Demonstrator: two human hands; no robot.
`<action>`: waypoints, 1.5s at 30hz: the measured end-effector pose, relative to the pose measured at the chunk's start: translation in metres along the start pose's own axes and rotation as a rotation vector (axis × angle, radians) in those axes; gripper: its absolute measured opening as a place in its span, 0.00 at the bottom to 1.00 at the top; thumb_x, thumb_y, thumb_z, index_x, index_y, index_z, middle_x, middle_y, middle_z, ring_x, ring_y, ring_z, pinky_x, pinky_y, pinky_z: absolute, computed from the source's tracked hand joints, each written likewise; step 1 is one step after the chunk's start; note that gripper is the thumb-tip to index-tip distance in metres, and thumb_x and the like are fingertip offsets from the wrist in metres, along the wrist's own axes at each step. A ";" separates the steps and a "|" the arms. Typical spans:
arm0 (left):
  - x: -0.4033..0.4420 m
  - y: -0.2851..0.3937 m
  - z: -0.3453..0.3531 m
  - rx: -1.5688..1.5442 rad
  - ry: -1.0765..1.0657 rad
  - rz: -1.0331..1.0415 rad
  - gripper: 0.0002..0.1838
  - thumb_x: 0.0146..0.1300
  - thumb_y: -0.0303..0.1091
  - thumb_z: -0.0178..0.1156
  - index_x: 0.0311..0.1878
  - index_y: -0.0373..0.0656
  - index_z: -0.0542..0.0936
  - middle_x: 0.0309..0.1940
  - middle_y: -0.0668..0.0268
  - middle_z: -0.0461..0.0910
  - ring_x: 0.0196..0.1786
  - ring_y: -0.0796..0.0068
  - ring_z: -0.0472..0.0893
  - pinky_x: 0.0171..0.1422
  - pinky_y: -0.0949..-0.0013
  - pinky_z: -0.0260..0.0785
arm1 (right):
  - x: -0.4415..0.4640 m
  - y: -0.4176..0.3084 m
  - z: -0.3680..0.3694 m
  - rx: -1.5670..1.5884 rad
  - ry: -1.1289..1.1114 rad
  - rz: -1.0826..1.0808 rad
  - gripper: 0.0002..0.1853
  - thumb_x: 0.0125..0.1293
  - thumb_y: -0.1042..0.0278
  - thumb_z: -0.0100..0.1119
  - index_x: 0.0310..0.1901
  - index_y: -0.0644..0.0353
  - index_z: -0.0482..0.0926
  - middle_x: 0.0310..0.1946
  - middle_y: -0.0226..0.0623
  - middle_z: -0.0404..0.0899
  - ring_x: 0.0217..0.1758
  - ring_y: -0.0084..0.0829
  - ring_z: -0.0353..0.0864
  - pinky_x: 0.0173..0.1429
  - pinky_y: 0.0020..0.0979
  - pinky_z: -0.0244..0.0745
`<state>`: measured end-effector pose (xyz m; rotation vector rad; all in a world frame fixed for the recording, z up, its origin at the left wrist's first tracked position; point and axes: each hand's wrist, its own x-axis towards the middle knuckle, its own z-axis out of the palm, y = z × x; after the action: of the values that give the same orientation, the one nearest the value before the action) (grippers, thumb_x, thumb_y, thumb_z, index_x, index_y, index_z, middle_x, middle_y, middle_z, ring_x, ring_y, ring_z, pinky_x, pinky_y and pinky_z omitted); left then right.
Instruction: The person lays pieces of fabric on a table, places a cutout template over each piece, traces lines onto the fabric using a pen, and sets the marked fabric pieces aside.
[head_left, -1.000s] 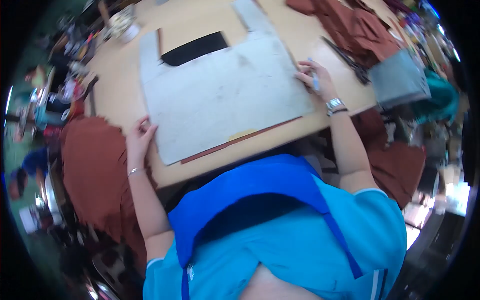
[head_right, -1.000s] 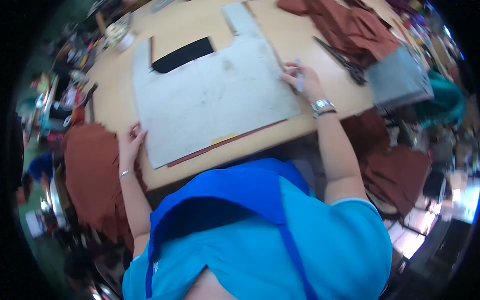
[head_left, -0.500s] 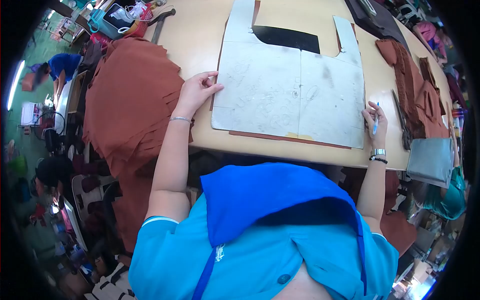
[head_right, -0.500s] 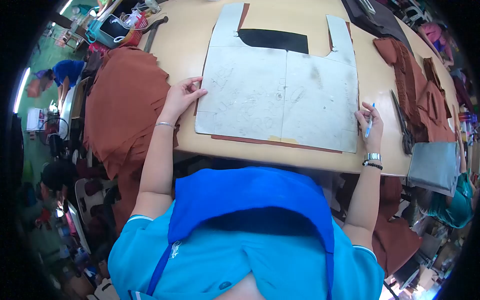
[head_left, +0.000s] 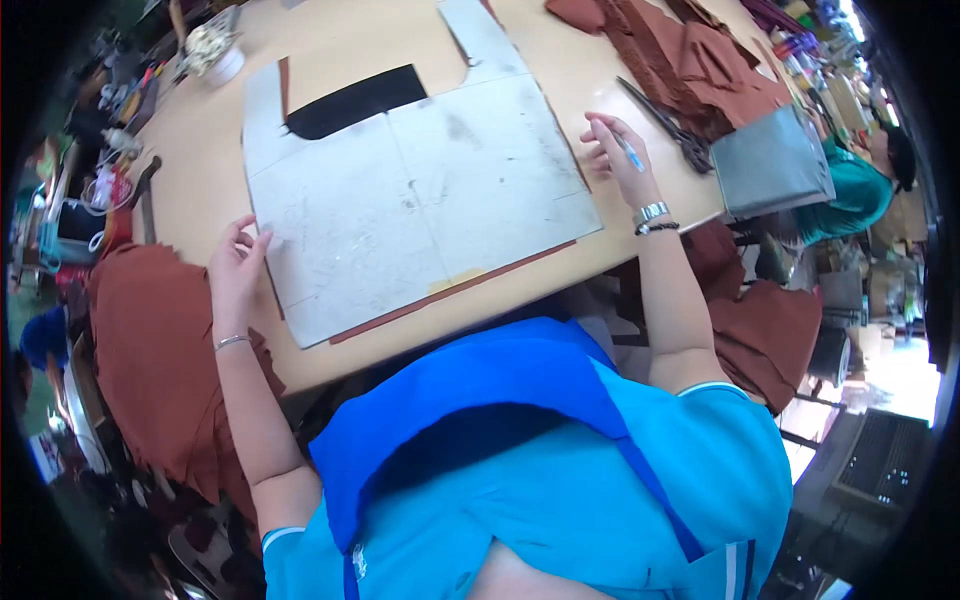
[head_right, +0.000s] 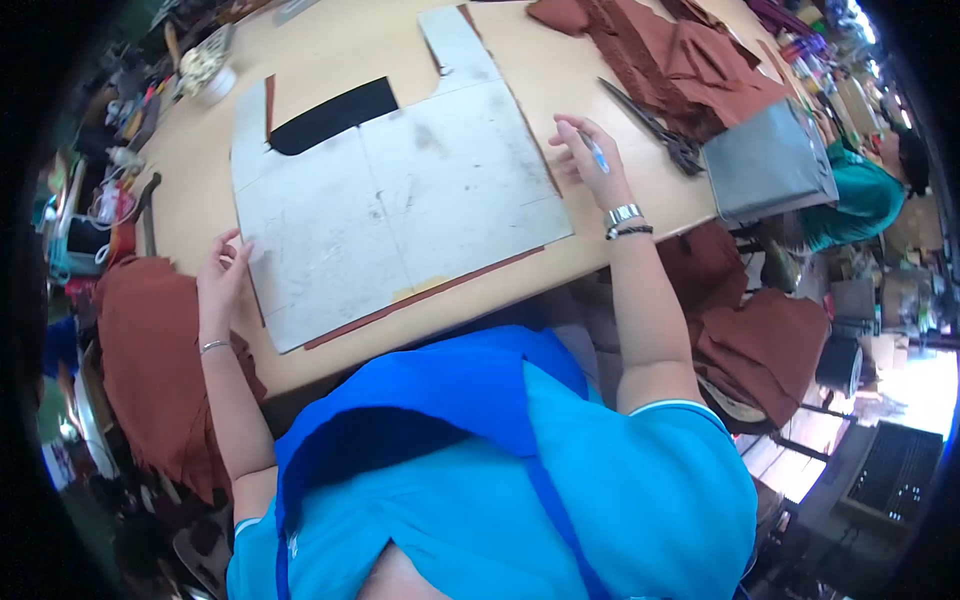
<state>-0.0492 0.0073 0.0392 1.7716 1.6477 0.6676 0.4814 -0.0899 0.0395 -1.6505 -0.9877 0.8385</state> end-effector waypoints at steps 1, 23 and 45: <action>0.005 0.008 0.000 0.010 0.012 0.045 0.22 0.62 0.36 0.68 0.58 0.37 0.79 0.33 0.71 0.75 0.32 0.80 0.72 0.39 0.75 0.69 | 0.002 0.000 -0.003 0.040 0.015 -0.012 0.23 0.73 0.50 0.54 0.60 0.58 0.77 0.38 0.30 0.83 0.31 0.16 0.76 0.35 0.19 0.74; 0.098 0.122 0.091 0.464 -0.319 0.422 0.35 0.45 0.48 0.76 0.57 0.44 0.80 0.55 0.59 0.75 0.62 0.58 0.73 0.67 0.58 0.67 | 0.036 -0.029 0.144 0.126 -0.181 -0.229 0.11 0.67 0.67 0.63 0.46 0.63 0.83 0.33 0.33 0.86 0.35 0.18 0.83 0.38 0.21 0.77; 0.044 0.085 0.101 0.354 0.100 0.437 0.27 0.54 0.48 0.72 0.54 0.45 0.80 0.55 0.56 0.73 0.60 0.54 0.72 0.64 0.54 0.66 | 0.060 -0.043 0.222 -0.116 -0.206 -0.529 0.04 0.60 0.73 0.63 0.32 0.64 0.79 0.26 0.36 0.82 0.29 0.23 0.84 0.35 0.24 0.79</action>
<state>0.0863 0.0382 0.0311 2.4303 1.5218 0.6926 0.3032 0.0598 0.0189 -1.3144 -1.5552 0.6034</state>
